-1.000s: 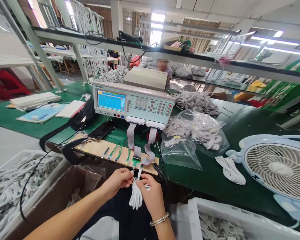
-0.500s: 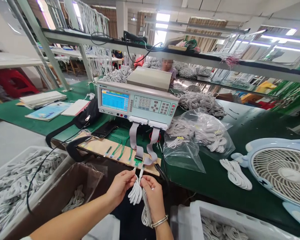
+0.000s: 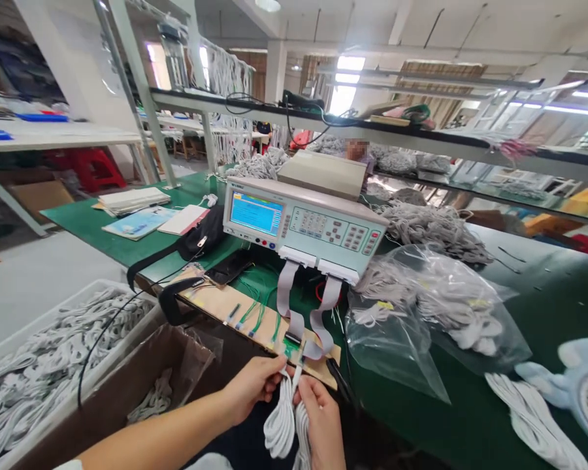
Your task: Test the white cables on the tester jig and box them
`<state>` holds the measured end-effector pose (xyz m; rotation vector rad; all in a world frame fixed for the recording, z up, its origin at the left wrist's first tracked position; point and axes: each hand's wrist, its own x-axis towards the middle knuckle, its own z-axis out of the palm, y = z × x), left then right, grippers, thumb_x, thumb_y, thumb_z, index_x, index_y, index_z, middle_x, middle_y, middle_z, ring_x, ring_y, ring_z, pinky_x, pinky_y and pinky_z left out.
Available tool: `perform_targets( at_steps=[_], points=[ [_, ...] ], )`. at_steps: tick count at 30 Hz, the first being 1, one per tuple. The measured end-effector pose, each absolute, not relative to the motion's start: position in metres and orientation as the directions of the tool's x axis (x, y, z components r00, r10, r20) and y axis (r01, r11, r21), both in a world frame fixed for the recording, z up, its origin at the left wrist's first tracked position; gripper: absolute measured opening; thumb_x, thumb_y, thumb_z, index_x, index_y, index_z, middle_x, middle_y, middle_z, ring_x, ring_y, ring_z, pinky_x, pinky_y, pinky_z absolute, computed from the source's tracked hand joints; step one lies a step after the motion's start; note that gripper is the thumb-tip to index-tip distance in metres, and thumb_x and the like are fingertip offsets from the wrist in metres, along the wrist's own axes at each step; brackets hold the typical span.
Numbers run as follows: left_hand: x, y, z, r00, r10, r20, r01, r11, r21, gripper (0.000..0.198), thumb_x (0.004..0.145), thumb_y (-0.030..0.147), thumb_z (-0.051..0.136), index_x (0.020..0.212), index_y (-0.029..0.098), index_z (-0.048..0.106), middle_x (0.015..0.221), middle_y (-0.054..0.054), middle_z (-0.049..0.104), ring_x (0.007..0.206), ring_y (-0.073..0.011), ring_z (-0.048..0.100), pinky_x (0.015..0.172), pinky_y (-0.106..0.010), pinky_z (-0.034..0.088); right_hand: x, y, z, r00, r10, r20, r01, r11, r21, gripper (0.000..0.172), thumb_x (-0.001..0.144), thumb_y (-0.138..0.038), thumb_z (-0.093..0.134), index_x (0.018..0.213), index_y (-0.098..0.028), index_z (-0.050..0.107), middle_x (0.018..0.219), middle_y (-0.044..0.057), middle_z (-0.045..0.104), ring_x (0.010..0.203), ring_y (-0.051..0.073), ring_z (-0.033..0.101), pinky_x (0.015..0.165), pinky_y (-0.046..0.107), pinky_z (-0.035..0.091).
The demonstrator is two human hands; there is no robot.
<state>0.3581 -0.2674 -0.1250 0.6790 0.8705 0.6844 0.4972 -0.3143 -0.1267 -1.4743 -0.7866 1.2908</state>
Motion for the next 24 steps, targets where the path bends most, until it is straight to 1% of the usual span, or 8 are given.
perform_targets(
  at_steps=[5, 10, 13, 17, 18, 20, 22, 24],
  points=[
    [0.363, -0.263, -0.128, 0.459, 0.772, -0.441, -0.25, 0.588, 0.769, 0.046, 0.058, 0.054, 0.055, 0.071, 0.011, 0.062, 0.05, 0.006, 0.036, 0.041, -0.0034, 0.026, 0.042, -0.019, 0.018, 0.502, -0.303, -0.139, 0.223, 0.921, -0.318, -0.094, -0.305, -0.948, 0.03, 0.057, -0.043, 0.066, 0.067, -0.014, 0.061, 0.05, -0.003, 0.051, 0.052, 0.013, 0.046, 0.052, 0.022, 0.035],
    [0.364, -0.27, -0.123, 0.37, 0.825, -0.427, -0.272, 0.536, 0.799, 0.042, 0.06, 0.05, 0.055, 0.066, 0.009, 0.063, 0.046, 0.005, 0.036, 0.041, -0.0045, 0.028, 0.043, -0.02, 0.02, 0.492, -0.308, -0.132, 0.187, 0.943, -0.276, -0.107, -0.26, -0.96, 0.026, 0.057, -0.039, 0.066, 0.055, -0.015, 0.055, 0.047, -0.003, 0.049, 0.048, 0.012, 0.044, 0.048, 0.022, 0.035],
    [0.363, -0.286, -0.126, 0.296, 0.86, -0.415, -0.305, 0.497, 0.813, 0.033, 0.061, 0.043, 0.056, 0.061, 0.01, 0.061, 0.051, 0.002, 0.044, 0.046, -0.0068, 0.037, 0.047, -0.021, 0.027, 0.48, -0.321, -0.128, 0.173, 0.962, -0.21, -0.026, -0.209, -0.978, 0.029, 0.06, -0.039, 0.064, 0.049, -0.015, 0.051, 0.043, -0.004, 0.045, 0.044, 0.01, 0.041, 0.045, 0.021, 0.033],
    [0.352, -0.303, -0.139, 0.505, 0.623, -0.598, -0.341, 0.78, 0.525, 0.037, 0.062, 0.044, 0.051, 0.089, 0.019, 0.057, 0.065, 0.0, 0.053, 0.053, -0.0113, 0.048, 0.053, -0.026, 0.038, 0.457, -0.336, -0.132, 0.148, 0.969, -0.198, 0.111, -0.215, -0.97, 0.025, 0.061, -0.038, 0.063, 0.059, -0.015, 0.056, 0.046, -0.003, 0.049, 0.045, 0.011, 0.045, 0.044, 0.021, 0.036],
    [0.345, -0.303, -0.144, 0.545, 0.571, -0.614, -0.302, 0.817, 0.491, 0.04, 0.064, 0.043, 0.049, 0.097, 0.022, 0.053, 0.065, 0.0, 0.054, 0.052, -0.0115, 0.049, 0.053, -0.026, 0.039, 0.451, -0.338, -0.134, 0.101, 0.971, -0.217, 0.124, -0.229, -0.965, 0.024, 0.061, -0.038, 0.063, 0.061, -0.015, 0.057, 0.048, -0.002, 0.052, 0.047, 0.013, 0.047, 0.045, 0.022, 0.038],
    [0.324, -0.297, -0.154, 0.516, 0.601, -0.611, -0.164, 0.769, 0.618, 0.047, 0.066, 0.037, 0.046, 0.112, 0.025, 0.042, 0.07, -0.001, 0.056, 0.052, -0.0125, 0.051, 0.053, -0.028, 0.041, 0.443, -0.34, -0.138, 0.016, 0.968, -0.249, 0.145, -0.249, -0.958, 0.023, 0.063, -0.037, 0.062, 0.066, -0.015, 0.058, 0.054, 0.001, 0.058, 0.052, 0.015, 0.052, 0.049, 0.023, 0.041],
    [0.294, -0.287, -0.164, 0.407, 0.716, -0.567, 0.105, 0.58, 0.808, 0.056, 0.065, 0.029, 0.047, 0.12, 0.026, 0.034, 0.08, -0.003, 0.059, 0.063, -0.0171, 0.056, 0.059, -0.032, 0.043, 0.44, -0.34, -0.142, 0.0, 0.962, -0.273, 0.175, -0.269, -0.947, 0.021, 0.065, -0.036, 0.061, 0.07, -0.015, 0.059, 0.06, 0.003, 0.062, 0.06, 0.016, 0.055, 0.056, 0.023, 0.042],
    [0.264, -0.279, -0.173, 0.327, 0.788, -0.521, 0.347, 0.413, 0.842, 0.059, 0.059, 0.022, 0.056, 0.115, 0.022, 0.041, 0.094, -0.008, 0.057, 0.086, -0.0249, 0.054, 0.072, -0.038, 0.04, 0.441, -0.338, -0.147, 0.036, 0.949, -0.314, 0.182, -0.316, -0.931, 0.022, 0.066, -0.036, 0.06, 0.073, -0.016, 0.059, 0.062, 0.003, 0.063, 0.058, 0.015, 0.054, 0.054, 0.022, 0.04]
  ],
)
